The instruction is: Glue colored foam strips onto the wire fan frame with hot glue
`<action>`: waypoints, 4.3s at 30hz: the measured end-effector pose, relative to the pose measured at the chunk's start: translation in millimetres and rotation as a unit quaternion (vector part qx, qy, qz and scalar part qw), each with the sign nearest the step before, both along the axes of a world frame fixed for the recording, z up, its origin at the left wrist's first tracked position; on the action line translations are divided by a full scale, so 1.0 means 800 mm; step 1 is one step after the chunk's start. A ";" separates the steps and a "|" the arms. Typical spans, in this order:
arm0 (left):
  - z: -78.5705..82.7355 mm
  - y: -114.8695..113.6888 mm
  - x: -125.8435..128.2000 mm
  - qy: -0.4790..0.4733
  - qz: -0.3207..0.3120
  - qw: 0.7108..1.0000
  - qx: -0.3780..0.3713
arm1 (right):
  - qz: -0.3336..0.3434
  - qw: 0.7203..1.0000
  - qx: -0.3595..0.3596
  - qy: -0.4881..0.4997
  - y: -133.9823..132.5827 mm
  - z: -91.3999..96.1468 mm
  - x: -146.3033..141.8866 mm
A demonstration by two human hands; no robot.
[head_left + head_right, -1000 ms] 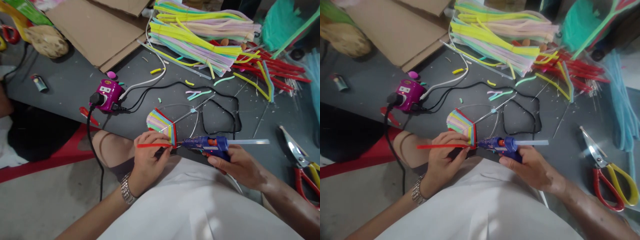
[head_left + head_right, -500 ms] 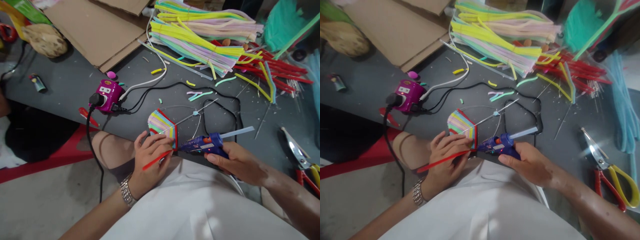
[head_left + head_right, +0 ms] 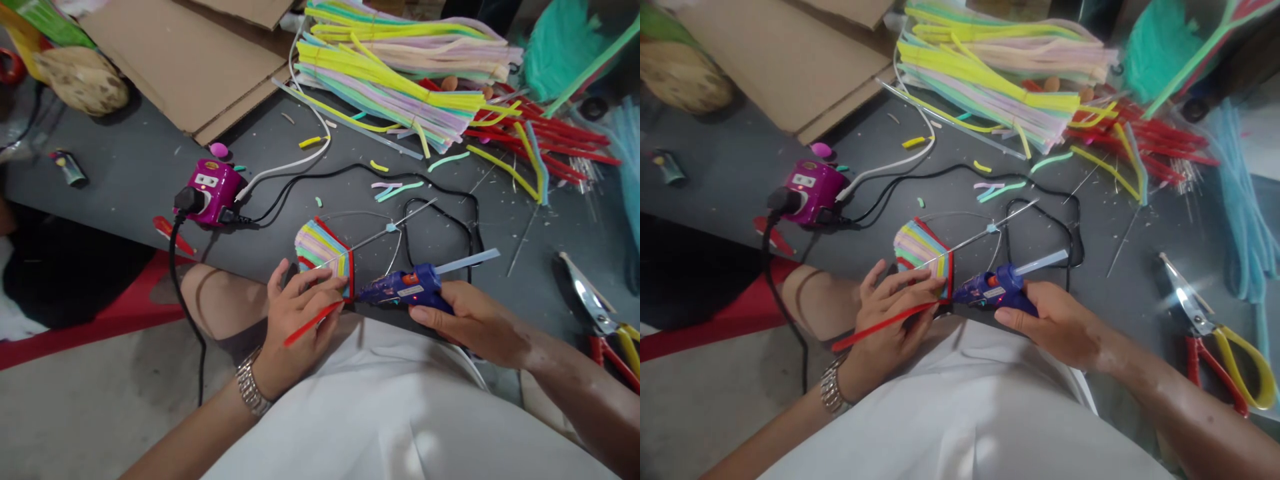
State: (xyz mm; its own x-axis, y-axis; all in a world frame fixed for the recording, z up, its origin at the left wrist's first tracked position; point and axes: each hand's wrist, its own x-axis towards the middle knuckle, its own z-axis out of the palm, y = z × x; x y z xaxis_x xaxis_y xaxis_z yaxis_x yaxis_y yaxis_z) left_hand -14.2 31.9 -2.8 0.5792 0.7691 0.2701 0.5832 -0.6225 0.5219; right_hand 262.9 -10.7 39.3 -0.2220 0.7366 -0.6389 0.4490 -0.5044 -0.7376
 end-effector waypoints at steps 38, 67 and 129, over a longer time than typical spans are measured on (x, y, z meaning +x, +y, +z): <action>-0.004 0.003 -0.009 0.017 -0.052 0.998 0.041 | 0.017 0.999 0.031 -0.021 -0.004 0.000 0.001; -0.010 0.001 -0.014 0.028 -0.071 0.996 0.048 | 0.044 0.996 0.038 -0.070 -0.006 0.002 -0.001; -0.004 0.004 -0.016 0.032 -0.085 0.995 0.031 | 0.086 0.982 0.085 -0.145 -0.013 0.002 0.002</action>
State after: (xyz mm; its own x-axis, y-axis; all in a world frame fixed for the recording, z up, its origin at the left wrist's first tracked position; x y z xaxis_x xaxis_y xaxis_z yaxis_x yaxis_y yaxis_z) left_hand -26.9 35.0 -5.7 0.7170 0.6418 0.2720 0.4979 -0.7447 0.4444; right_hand 264.4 -20.8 41.0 -0.1799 0.8050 -0.5653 0.7205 -0.2834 -0.6329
